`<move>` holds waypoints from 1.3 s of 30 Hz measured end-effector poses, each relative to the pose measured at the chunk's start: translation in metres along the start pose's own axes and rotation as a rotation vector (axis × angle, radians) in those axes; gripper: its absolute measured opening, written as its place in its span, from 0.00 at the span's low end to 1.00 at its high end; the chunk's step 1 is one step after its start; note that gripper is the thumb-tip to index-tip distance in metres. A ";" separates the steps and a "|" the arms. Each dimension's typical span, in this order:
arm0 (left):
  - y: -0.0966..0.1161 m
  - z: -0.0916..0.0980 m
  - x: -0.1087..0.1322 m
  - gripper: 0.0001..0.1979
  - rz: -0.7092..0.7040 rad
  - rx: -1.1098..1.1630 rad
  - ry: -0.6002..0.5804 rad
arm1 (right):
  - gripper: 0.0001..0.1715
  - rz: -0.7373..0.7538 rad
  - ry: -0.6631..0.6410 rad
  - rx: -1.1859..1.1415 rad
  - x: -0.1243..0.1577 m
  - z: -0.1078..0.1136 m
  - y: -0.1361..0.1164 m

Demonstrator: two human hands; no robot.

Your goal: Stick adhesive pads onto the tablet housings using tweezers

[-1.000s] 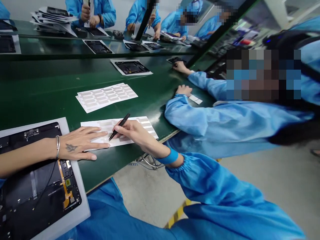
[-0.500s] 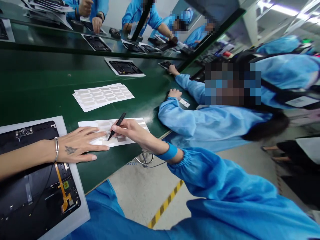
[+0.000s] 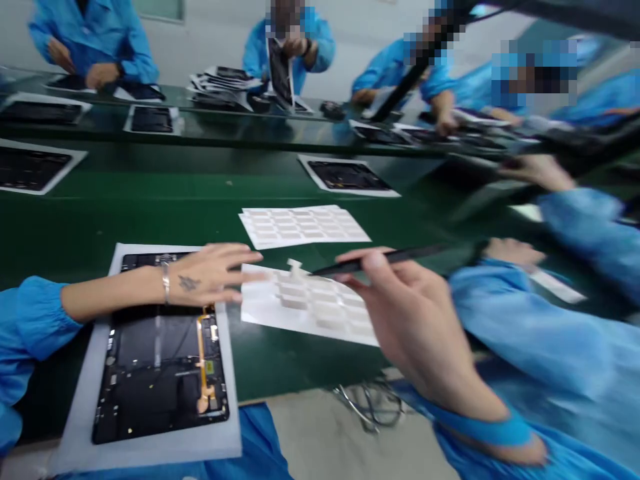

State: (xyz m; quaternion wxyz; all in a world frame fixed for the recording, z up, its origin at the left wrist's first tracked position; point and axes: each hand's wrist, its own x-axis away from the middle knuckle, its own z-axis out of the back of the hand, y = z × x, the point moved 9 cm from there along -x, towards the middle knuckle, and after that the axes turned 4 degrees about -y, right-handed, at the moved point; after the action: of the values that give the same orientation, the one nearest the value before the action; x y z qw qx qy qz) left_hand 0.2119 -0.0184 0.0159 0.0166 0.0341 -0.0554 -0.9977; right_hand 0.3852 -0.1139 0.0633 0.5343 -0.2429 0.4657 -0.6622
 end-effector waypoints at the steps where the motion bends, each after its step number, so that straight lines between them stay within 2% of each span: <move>1: -0.022 0.012 0.022 0.20 0.136 -0.029 0.035 | 0.21 -0.035 0.036 -0.123 -0.003 -0.001 0.000; 3: -0.057 0.026 0.070 0.18 0.367 -0.083 0.020 | 0.19 -0.108 0.066 -0.347 -0.012 -0.018 0.000; 4: -0.067 0.026 0.090 0.17 0.426 -0.099 -0.019 | 0.21 -0.108 0.042 -0.380 -0.018 -0.033 -0.004; 6: -0.074 0.019 0.118 0.15 0.451 -0.109 -0.090 | 0.26 -0.083 -0.050 -0.383 -0.035 -0.073 -0.015; 8: -0.072 0.012 0.129 0.14 0.431 -0.116 -0.100 | 0.29 -0.075 -0.178 -0.372 -0.055 -0.120 -0.021; 10: -0.067 0.007 0.130 0.13 0.405 -0.129 -0.085 | 0.30 -0.087 -0.262 -0.385 -0.073 -0.159 -0.021; 13: -0.062 0.004 0.127 0.14 0.370 -0.127 -0.070 | 0.30 -0.154 -0.329 -0.401 -0.090 -0.193 -0.008; 15: -0.062 0.005 0.127 0.15 0.361 -0.110 -0.055 | 0.30 -0.185 -0.341 -0.402 -0.093 -0.200 0.003; 20: -0.065 0.005 0.127 0.15 0.364 -0.061 -0.023 | 0.29 -0.233 -0.335 -0.396 -0.091 -0.197 0.016; 39: -0.066 0.001 0.122 0.15 0.364 -0.071 -0.029 | 0.30 -0.207 -0.373 -0.338 -0.094 -0.197 0.009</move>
State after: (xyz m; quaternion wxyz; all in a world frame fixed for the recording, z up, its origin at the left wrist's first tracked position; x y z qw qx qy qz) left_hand 0.0883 0.0427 0.0017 0.1972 0.0083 -0.0256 -0.9800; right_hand 0.2571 0.0444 -0.0167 0.4921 -0.4927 0.4360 -0.5701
